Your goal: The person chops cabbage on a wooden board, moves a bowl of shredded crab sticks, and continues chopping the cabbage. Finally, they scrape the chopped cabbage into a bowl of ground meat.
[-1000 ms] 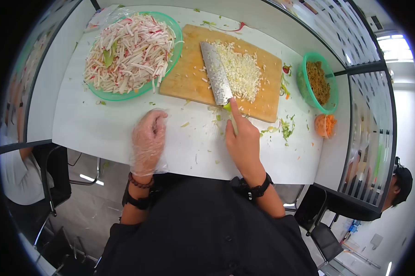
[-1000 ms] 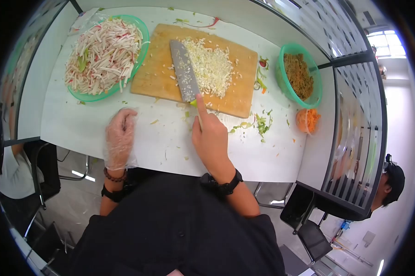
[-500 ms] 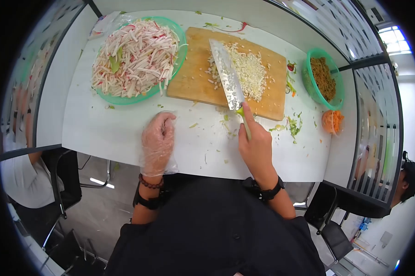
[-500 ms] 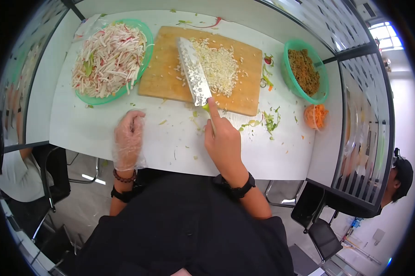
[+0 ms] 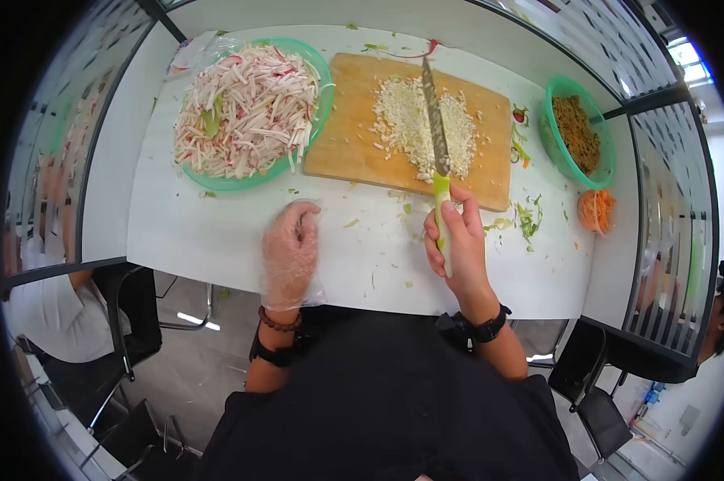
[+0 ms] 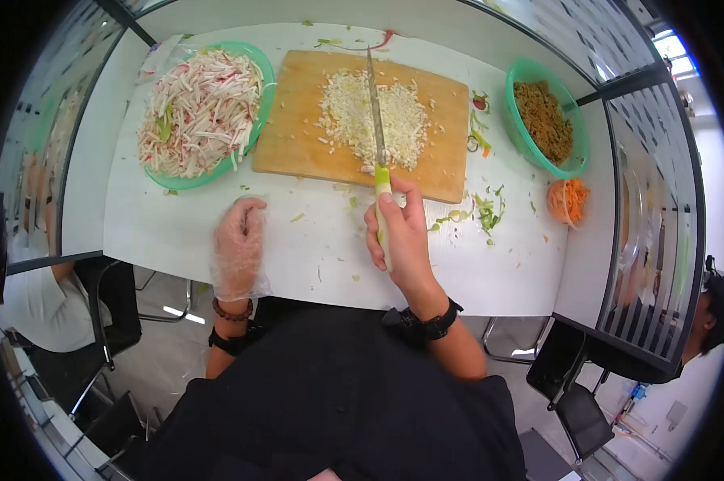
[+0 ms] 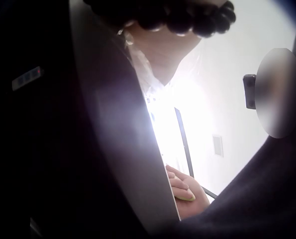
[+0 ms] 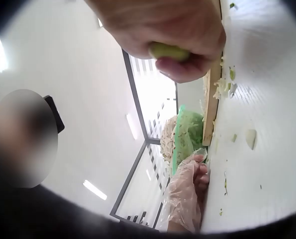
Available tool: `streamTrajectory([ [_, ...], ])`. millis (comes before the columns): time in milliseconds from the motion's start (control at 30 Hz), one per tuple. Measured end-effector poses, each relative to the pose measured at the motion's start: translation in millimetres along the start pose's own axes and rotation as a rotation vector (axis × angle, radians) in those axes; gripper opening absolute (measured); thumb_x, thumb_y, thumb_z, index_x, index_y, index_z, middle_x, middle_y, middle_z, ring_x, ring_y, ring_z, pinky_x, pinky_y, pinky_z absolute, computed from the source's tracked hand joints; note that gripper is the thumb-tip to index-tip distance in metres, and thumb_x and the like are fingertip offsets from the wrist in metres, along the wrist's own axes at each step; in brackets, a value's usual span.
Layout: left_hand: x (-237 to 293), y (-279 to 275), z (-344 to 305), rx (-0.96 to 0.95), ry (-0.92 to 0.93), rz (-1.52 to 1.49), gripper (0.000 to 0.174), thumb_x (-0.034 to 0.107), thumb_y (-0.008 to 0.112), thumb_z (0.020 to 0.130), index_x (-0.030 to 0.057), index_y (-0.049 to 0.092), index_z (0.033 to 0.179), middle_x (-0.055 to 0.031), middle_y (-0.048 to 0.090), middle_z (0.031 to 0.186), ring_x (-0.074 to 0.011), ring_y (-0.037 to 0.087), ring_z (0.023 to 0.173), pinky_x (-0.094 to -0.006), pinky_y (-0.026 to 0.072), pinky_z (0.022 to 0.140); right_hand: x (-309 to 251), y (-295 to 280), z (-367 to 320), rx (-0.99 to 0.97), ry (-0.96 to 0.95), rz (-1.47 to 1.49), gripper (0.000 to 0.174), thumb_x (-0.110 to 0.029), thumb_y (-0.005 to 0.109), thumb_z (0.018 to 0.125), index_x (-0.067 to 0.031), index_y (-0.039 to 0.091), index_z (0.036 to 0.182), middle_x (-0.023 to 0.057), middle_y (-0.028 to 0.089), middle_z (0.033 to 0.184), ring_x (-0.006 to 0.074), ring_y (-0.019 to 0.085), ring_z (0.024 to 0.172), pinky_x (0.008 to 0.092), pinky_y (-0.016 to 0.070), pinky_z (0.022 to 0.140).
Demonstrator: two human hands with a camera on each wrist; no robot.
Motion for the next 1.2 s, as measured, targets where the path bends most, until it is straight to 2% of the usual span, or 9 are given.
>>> streamTrajectory([
  [200,-1.4,2.1,-1.6,0.003,0.004,0.013,0.014,0.007,0.055,0.092,0.0021,0.063,0.102,-0.0170,0.066,0.093,-0.0329,0.063,0.085,-0.0386,0.0498,0.079,-3.2,4.6,-9.4,-0.006,-0.037,0.053,0.021,-0.028,0.047,0.103,-0.0112,0.038,0.111,0.0053,0.050,0.074,0.0107,0.041,0.039,0.0260,0.0295,0.030],
  [300,3.9,0.8,-0.1,-0.009,0.018,0.087,0.013,0.007,0.055,0.092,0.0020,0.063,0.102,-0.0164,0.065,0.091,-0.0322,0.063,0.082,-0.0391,0.0494,0.077,10.4,-4.8,2.3,0.027,0.104,0.059,0.023,-0.029,0.048,0.103,-0.0092,0.038,0.110,0.0053,0.051,0.074,0.0108,0.041,0.039,0.0260,0.0290,0.030],
  [333,0.6,3.0,-0.1,0.056,0.132,0.077,0.012,0.006,0.055,0.092,0.0020,0.062,0.101,-0.0157,0.064,0.088,-0.0317,0.061,0.077,-0.0395,0.0485,0.074,8.9,-3.6,-0.9,0.023,0.069,0.023,0.025,-0.030,0.048,0.103,-0.0074,0.039,0.108,0.0055,0.052,0.074,0.0103,0.040,0.039,0.0252,0.0288,0.031],
  [433,1.2,3.2,-0.8,0.007,0.014,0.068,0.012,0.006,0.055,0.092,0.0021,0.062,0.101,-0.0154,0.064,0.087,-0.0316,0.060,0.076,-0.0391,0.0483,0.072,6.8,1.4,-2.0,-0.015,0.078,0.030,0.026,-0.031,0.048,0.103,-0.0065,0.040,0.106,0.0055,0.052,0.074,0.0101,0.040,0.039,0.0248,0.0285,0.031],
  [567,-6.7,5.3,0.1,0.021,0.035,0.059,0.013,0.006,0.055,0.091,0.0023,0.063,0.101,-0.0158,0.065,0.090,-0.0322,0.063,0.080,-0.0380,0.0496,0.076,0.0,10.0,-6.1,-0.048,0.043,-0.064,0.033,-0.032,0.044,0.104,-0.0007,0.051,0.112,0.0036,0.051,0.070,0.0082,0.039,0.038,0.0231,0.0290,0.032],
  [667,-9.0,6.2,-0.4,0.012,0.018,0.062,0.014,0.005,0.055,0.091,0.0022,0.063,0.102,-0.0170,0.066,0.092,-0.0337,0.064,0.085,-0.0392,0.0499,0.078,8.5,1.3,2.6,-0.004,0.200,-0.070,0.036,-0.034,0.047,0.103,0.0013,0.055,0.106,0.0031,0.052,0.068,0.0092,0.041,0.039,0.0244,0.0295,0.032],
  [767,-8.5,5.1,-0.1,0.014,0.028,0.064,0.013,0.006,0.054,0.092,0.0018,0.063,0.101,-0.0176,0.066,0.094,-0.0343,0.064,0.088,-0.0395,0.0498,0.079,-1.9,9.2,-7.7,-0.070,0.092,-0.073,0.036,-0.035,0.047,0.103,0.0000,0.054,0.098,0.0015,0.050,0.065,0.0082,0.039,0.038,0.0243,0.0290,0.032],
  [1033,-3.3,4.5,-0.5,-0.036,-0.076,0.076,0.012,0.006,0.054,0.093,0.0016,0.063,0.100,-0.0171,0.066,0.093,-0.0334,0.064,0.087,-0.0379,0.0494,0.081,10.4,8.8,2.3,-0.061,0.174,-0.174,0.033,-0.035,0.046,0.102,-0.0039,0.051,0.092,-0.0006,0.047,0.061,0.0067,0.036,0.036,0.0245,0.0284,0.032],
  [1200,-3.9,5.1,-1.1,0.008,0.027,0.038,0.013,0.006,0.054,0.093,0.0019,0.063,0.101,-0.0163,0.067,0.095,-0.0332,0.064,0.089,-0.0379,0.0494,0.081,8.8,14.0,3.5,-0.033,0.207,-0.171,0.033,-0.035,0.045,0.103,-0.0050,0.051,0.092,-0.0015,0.045,0.058,0.0065,0.036,0.036,0.0246,0.0284,0.032],
])
Point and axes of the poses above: each hand's wrist, its own z-axis towards the middle knuckle, its own y-axis out of the palm, x = y × z, the point moved 3 cm from there along z, towards the middle knuckle
